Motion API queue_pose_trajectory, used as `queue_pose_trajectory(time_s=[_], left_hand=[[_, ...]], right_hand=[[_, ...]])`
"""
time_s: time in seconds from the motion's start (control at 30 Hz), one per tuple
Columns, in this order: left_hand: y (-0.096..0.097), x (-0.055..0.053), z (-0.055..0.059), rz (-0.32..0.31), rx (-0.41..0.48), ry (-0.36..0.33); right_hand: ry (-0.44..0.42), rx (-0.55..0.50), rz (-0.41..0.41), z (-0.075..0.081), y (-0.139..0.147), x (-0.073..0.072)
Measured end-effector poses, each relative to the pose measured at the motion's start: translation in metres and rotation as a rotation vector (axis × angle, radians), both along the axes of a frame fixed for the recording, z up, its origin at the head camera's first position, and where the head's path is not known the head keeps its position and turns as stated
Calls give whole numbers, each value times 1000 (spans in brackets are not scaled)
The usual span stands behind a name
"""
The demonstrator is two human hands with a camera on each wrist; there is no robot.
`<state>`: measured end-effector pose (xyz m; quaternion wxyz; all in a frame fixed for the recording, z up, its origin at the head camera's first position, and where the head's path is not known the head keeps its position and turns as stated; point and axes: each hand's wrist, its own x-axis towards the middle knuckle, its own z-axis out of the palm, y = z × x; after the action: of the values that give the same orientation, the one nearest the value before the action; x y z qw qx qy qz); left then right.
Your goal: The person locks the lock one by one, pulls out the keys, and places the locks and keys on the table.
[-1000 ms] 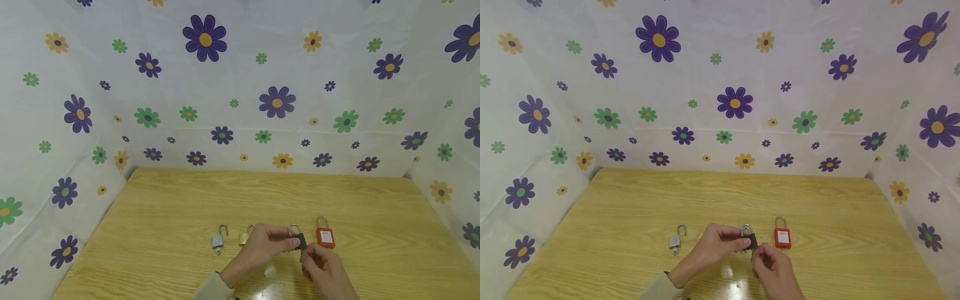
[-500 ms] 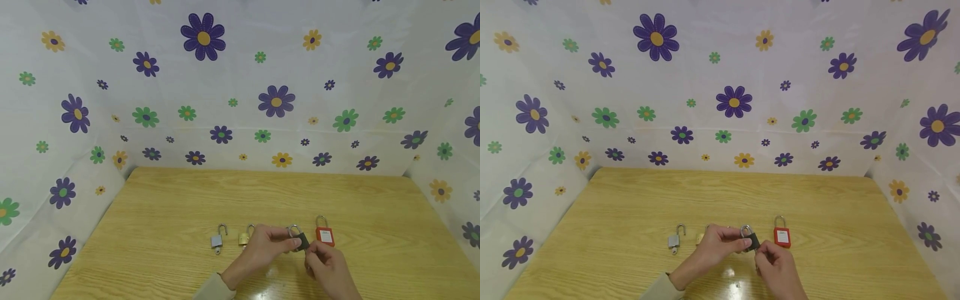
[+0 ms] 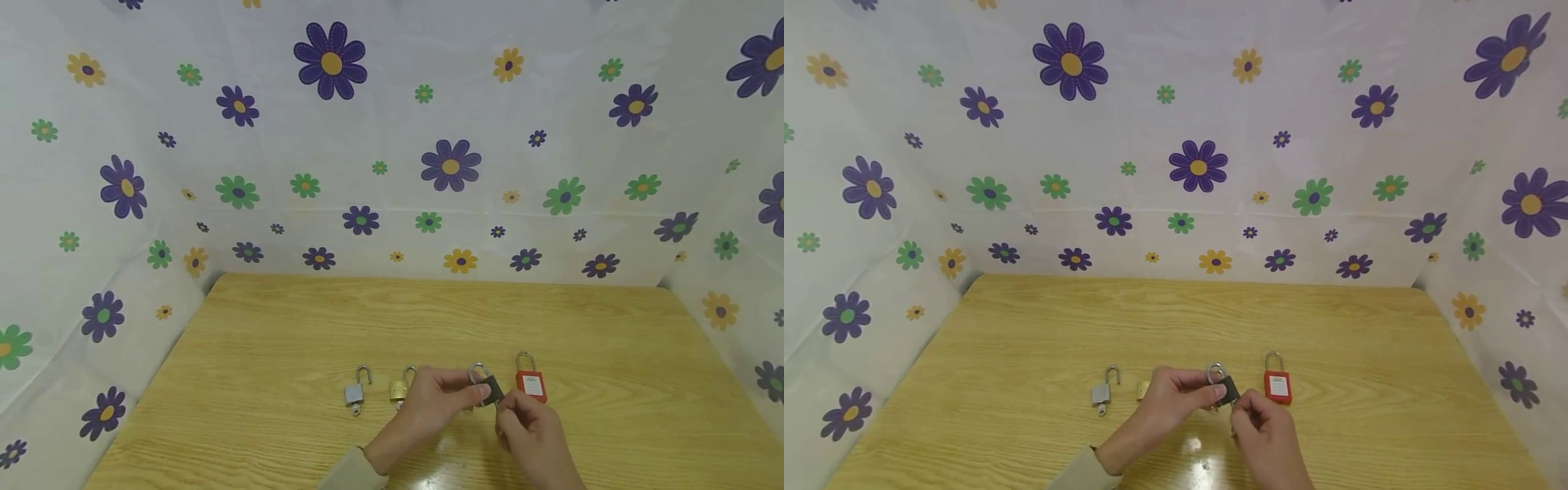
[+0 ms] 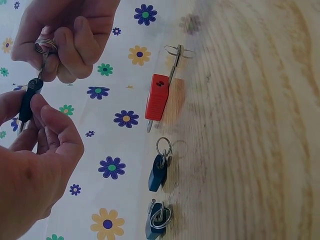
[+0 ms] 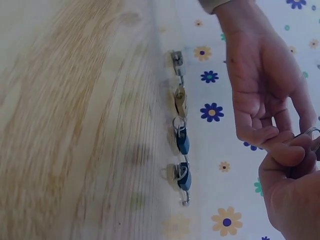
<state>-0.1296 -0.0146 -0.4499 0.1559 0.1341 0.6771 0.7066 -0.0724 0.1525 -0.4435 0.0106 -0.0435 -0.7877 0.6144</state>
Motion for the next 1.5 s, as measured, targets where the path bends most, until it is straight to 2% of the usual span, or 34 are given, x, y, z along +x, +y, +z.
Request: queue_pose_trajectory(time_s=[0.1, 0.23, 0.37, 0.47, 0.57, 0.8, 0.9, 1.13, 1.3, 1.5], left_hand=[[0, 0, 0, 0, -2, -11], [-7, -6, 3, 49, 2, -58], [-21, -16, 10, 110, 11, -56], [-32, -23, 16, 128, -24, -25], [-39, -26, 18, 150, -56, -28], [-41, -27, 13, 161, -72, -33], [-39, -26, 11, 167, -79, -28], [-39, -22, 8, 169, -85, -55], [-40, -20, 9, 174, -94, -71], [-43, -21, 9, 166, -108, -66]], right_hand=[[-55, -59, 28, 0, 2, -1], [-97, -48, 46, 0, 4, -3], [-189, 41, 37, -2, 8, -4], [-253, 137, 31, -5, 12, -4], [-298, 231, 33, -9, 17, -5], [-322, 468, 51, -20, 29, -3], [-328, 502, 58, -24, 30, -3], [-235, 597, 98, -28, 27, -9], [-199, 657, 128, -27, 25, -14], [-211, 677, 160, -27, 23, -18]])
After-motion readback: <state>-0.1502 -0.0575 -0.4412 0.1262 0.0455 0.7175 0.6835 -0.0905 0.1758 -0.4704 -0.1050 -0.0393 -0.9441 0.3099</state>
